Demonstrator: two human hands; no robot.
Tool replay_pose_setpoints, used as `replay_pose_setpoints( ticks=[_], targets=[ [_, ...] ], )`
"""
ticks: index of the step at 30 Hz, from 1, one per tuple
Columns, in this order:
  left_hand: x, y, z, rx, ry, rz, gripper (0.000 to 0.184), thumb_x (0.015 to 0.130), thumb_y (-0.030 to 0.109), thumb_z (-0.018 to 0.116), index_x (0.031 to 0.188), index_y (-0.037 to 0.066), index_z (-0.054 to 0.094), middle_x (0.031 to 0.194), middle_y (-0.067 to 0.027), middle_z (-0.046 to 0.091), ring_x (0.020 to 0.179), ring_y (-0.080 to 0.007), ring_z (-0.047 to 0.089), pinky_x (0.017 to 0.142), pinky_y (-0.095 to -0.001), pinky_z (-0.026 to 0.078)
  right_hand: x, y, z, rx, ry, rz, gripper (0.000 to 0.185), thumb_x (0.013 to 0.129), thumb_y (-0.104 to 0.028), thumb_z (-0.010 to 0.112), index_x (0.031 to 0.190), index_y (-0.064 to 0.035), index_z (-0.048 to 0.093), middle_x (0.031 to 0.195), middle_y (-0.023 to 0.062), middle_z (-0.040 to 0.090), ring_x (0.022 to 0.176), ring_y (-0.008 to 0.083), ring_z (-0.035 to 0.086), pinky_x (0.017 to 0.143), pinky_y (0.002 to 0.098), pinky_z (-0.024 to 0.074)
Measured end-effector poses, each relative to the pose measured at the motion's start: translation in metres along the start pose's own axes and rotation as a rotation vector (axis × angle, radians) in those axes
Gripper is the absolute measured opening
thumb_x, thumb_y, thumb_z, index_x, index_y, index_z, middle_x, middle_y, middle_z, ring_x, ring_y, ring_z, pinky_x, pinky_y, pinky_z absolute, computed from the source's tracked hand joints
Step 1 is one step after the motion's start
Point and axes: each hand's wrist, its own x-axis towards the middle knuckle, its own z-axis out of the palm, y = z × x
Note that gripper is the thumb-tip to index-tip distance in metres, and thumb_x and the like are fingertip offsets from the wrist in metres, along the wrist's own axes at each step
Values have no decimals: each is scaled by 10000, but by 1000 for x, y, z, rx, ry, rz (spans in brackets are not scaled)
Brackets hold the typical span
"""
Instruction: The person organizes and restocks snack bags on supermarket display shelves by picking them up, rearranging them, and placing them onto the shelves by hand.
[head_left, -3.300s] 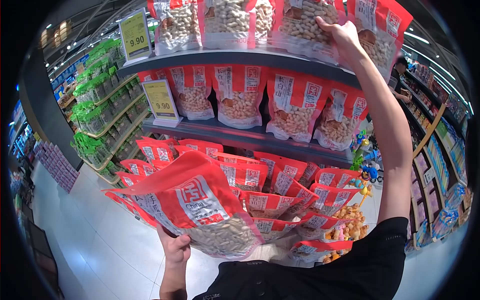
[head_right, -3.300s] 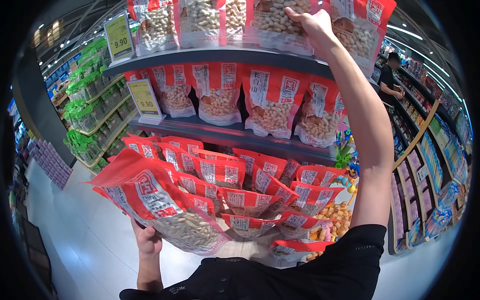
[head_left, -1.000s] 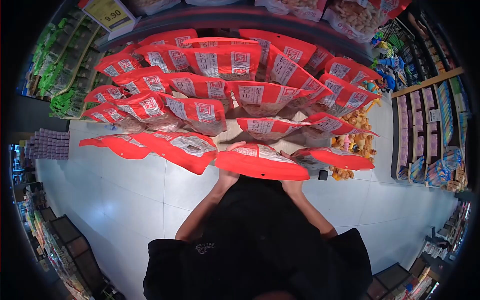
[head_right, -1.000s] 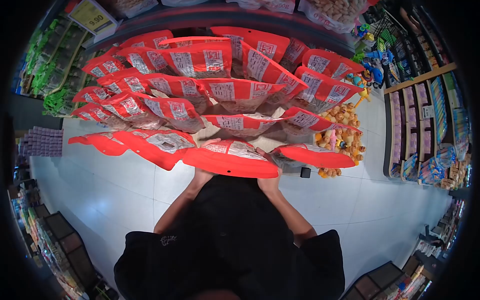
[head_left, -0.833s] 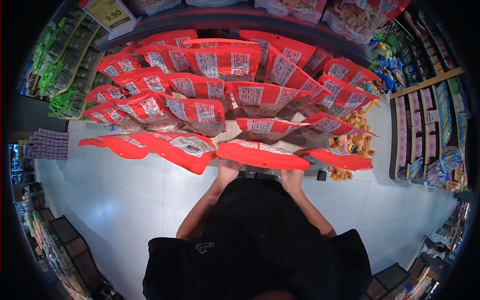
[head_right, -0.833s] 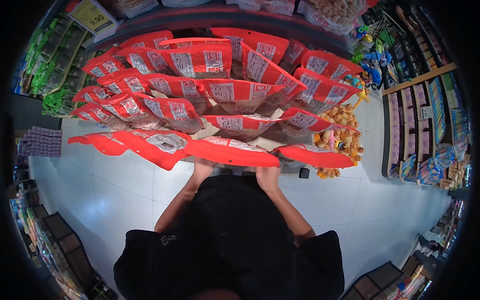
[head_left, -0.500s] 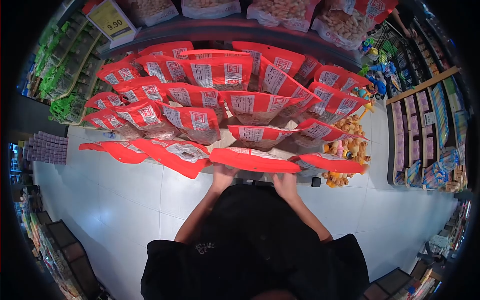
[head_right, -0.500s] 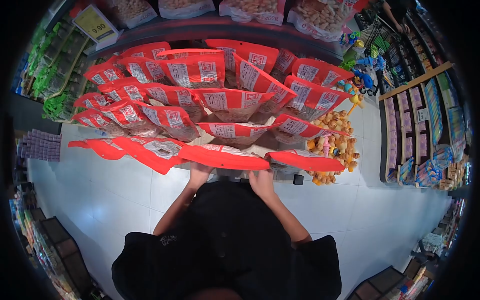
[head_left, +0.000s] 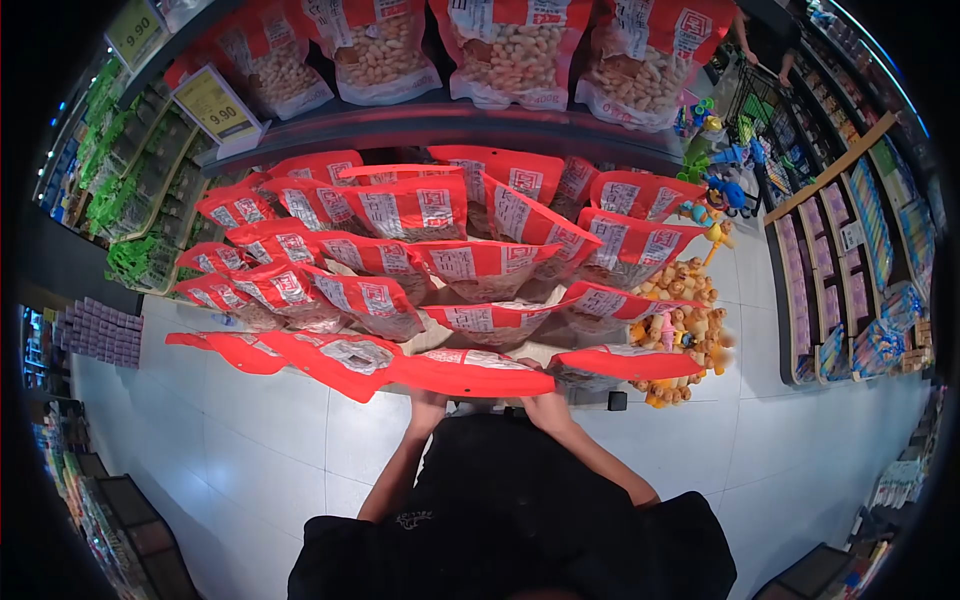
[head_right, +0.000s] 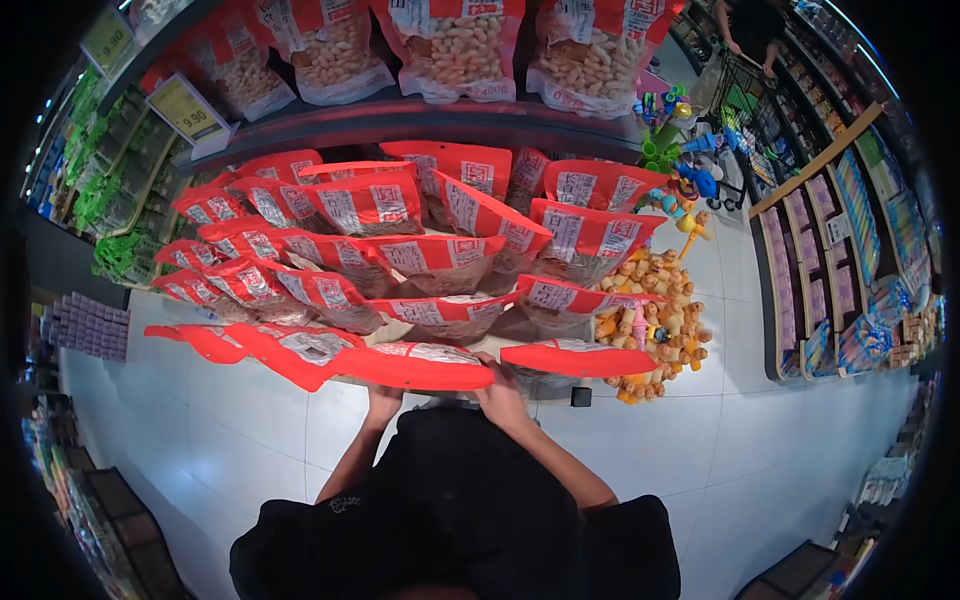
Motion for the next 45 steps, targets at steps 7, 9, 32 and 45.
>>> replay_pose_setpoints(
  ticks=[7, 9, 32, 45],
  targets=[
    [10, -5, 6, -9, 103, -48, 552, 729, 13, 809, 1204, -20, 531, 1174, -117, 589, 1105, -248, 562, 980, -380, 433, 5, 17, 8, -61, 73, -111, 468, 871, -178, 665, 1254, -11, 454, 1134, 260, 557, 1063, 474, 518, 909, 497, 425],
    [11, -9, 6, 19, 95, -2, 551, 761, 8, 793, 1240, -2, 521, 1198, -110, 597, 1107, -222, 579, 977, -382, 460, 6, 21, 9, -49, 36, -105, 486, 868, -168, 667, 1268, -18, 438, 1157, 260, 538, 1077, 472, 509, 914, 503, 415],
    [-7, 14, 10, 374, 100, -118, 655, 761, 153, 784, 1291, -39, 450, 1221, -237, 553, 1152, -366, 546, 987, -425, 428, -33, 24, 30, -63, 60, 206, 512, 857, -121, 638, 1307, 35, 451, 1152, 284, 595, 940, 404, 650, 817, 422, 533],
    [-16, -10, -19, 380, -67, -150, 447, 777, 23, 672, 1190, -22, 507, 957, -164, 551, 837, -282, 596, 767, -402, 496, -95, 34, -62, 104, 864, 534, 587, 743, -78, 749, 1249, -32, 455, 1127, 181, 626, 986, 237, 647, 796, 376, 541]
  ],
)
